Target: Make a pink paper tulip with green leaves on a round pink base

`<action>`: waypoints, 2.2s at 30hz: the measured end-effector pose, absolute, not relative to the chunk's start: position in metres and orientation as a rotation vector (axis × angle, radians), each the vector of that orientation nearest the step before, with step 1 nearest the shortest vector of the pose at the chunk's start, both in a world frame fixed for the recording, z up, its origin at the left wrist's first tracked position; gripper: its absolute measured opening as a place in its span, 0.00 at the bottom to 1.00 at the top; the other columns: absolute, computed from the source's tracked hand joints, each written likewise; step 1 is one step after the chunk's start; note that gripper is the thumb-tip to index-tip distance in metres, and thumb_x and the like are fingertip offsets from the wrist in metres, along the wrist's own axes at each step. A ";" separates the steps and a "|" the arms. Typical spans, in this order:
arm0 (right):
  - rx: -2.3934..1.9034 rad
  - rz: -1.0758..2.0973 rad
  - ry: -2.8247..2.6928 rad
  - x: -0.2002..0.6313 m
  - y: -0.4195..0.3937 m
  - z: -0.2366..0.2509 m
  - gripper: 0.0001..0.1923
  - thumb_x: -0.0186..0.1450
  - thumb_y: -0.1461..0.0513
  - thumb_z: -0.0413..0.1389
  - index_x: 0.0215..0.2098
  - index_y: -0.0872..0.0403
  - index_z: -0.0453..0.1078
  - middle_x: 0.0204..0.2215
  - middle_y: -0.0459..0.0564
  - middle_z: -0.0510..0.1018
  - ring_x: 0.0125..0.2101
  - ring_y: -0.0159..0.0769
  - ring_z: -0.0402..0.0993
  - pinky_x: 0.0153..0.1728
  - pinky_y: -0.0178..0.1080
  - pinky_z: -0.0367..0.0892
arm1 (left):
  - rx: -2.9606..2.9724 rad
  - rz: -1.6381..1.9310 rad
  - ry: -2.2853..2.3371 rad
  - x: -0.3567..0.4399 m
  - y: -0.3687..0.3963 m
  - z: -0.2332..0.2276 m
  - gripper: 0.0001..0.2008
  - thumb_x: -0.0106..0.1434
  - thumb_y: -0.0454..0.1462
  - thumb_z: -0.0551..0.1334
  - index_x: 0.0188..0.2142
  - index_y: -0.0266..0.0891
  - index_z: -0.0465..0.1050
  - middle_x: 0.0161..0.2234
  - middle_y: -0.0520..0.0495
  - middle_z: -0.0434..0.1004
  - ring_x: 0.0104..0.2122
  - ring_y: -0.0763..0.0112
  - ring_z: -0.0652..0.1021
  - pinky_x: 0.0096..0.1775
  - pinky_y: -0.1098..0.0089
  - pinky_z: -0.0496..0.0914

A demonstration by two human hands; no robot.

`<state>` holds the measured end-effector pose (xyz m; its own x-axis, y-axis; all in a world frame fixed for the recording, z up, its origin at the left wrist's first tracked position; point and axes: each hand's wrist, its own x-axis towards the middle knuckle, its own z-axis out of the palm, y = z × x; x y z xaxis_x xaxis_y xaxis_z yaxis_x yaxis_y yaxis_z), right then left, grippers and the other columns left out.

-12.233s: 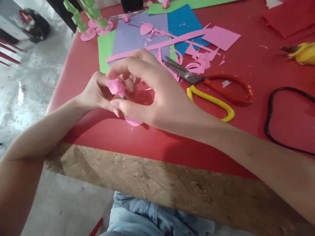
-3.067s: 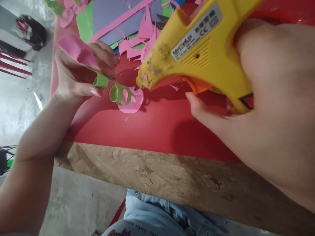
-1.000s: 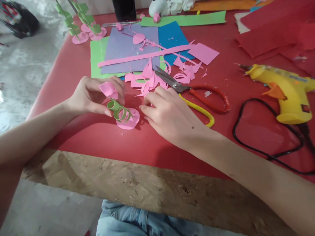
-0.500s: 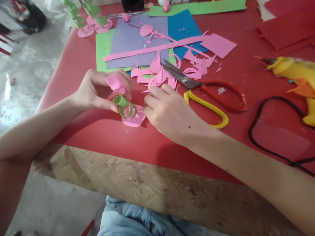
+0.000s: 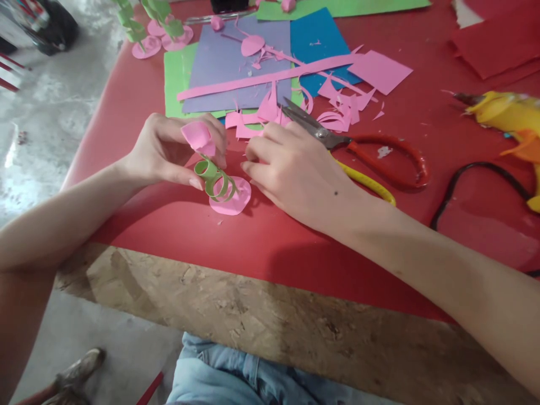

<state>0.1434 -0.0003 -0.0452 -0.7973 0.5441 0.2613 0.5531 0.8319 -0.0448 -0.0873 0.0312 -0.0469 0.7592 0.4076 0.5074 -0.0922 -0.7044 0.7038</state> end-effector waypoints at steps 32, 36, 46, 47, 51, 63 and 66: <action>-0.980 1.215 -2.053 0.164 -0.025 -0.033 0.03 0.62 0.65 0.54 0.30 0.54 0.68 0.39 0.43 0.76 0.32 0.27 0.73 0.34 0.33 0.70 | 2.149 0.898 0.249 -0.087 0.033 -0.053 0.18 0.53 0.44 0.70 0.38 0.31 0.76 0.32 0.50 0.75 0.41 0.71 0.77 0.48 0.54 0.73; -0.948 1.447 -1.951 0.165 -0.027 -0.032 0.03 0.65 0.65 0.52 0.32 0.55 0.65 0.25 0.42 0.74 0.23 0.23 0.71 0.25 0.30 0.67 | 2.147 0.897 0.188 -0.087 0.032 -0.051 0.17 0.53 0.41 0.71 0.39 0.30 0.76 0.33 0.49 0.76 0.41 0.72 0.76 0.47 0.56 0.72; -1.027 0.386 -2.421 0.189 -0.031 -0.028 0.07 0.68 0.58 0.51 0.41 0.50 0.68 0.27 0.42 0.72 0.24 0.23 0.66 0.23 0.32 0.57 | 2.172 0.859 0.269 -0.088 0.033 -0.049 0.19 0.54 0.45 0.69 0.37 0.31 0.77 0.32 0.48 0.75 0.40 0.72 0.76 0.50 0.52 0.72; -0.964 0.241 -2.489 0.192 -0.031 -0.028 0.09 0.69 0.56 0.50 0.43 0.50 0.68 0.27 0.43 0.72 0.25 0.25 0.67 0.24 0.34 0.58 | 2.176 0.859 0.256 -0.088 0.033 -0.049 0.19 0.53 0.44 0.70 0.38 0.30 0.77 0.32 0.48 0.75 0.41 0.71 0.76 0.50 0.53 0.72; -0.675 -0.134 -2.680 0.202 -0.031 -0.030 0.12 0.71 0.59 0.44 0.37 0.53 0.68 0.30 0.49 0.72 0.30 0.32 0.66 0.28 0.42 0.59 | 2.190 0.867 0.218 -0.088 0.035 -0.050 0.20 0.50 0.42 0.72 0.38 0.29 0.77 0.32 0.48 0.75 0.40 0.72 0.75 0.49 0.53 0.72; -0.985 1.299 -1.971 0.180 -0.040 -0.024 0.10 0.70 0.58 0.48 0.32 0.52 0.65 0.19 0.41 0.67 0.23 0.24 0.69 0.25 0.31 0.65 | 2.112 0.849 0.357 -0.086 0.030 -0.047 0.18 0.53 0.46 0.70 0.33 0.30 0.77 0.31 0.46 0.76 0.39 0.70 0.76 0.50 0.49 0.71; -1.112 1.019 -2.146 0.168 -0.040 -0.027 0.08 0.67 0.57 0.52 0.34 0.53 0.68 0.16 0.40 0.65 0.17 0.23 0.60 0.17 0.30 0.55 | 2.126 0.855 0.303 -0.087 0.031 -0.048 0.17 0.54 0.44 0.70 0.36 0.31 0.77 0.32 0.47 0.76 0.40 0.71 0.76 0.49 0.51 0.71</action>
<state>0.1681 -0.0400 -0.0271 -0.5331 0.8404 0.0976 0.4555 0.3824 -0.8039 -0.0871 0.0308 -0.0477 0.7419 0.4749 0.4732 -0.0708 -0.6464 0.7597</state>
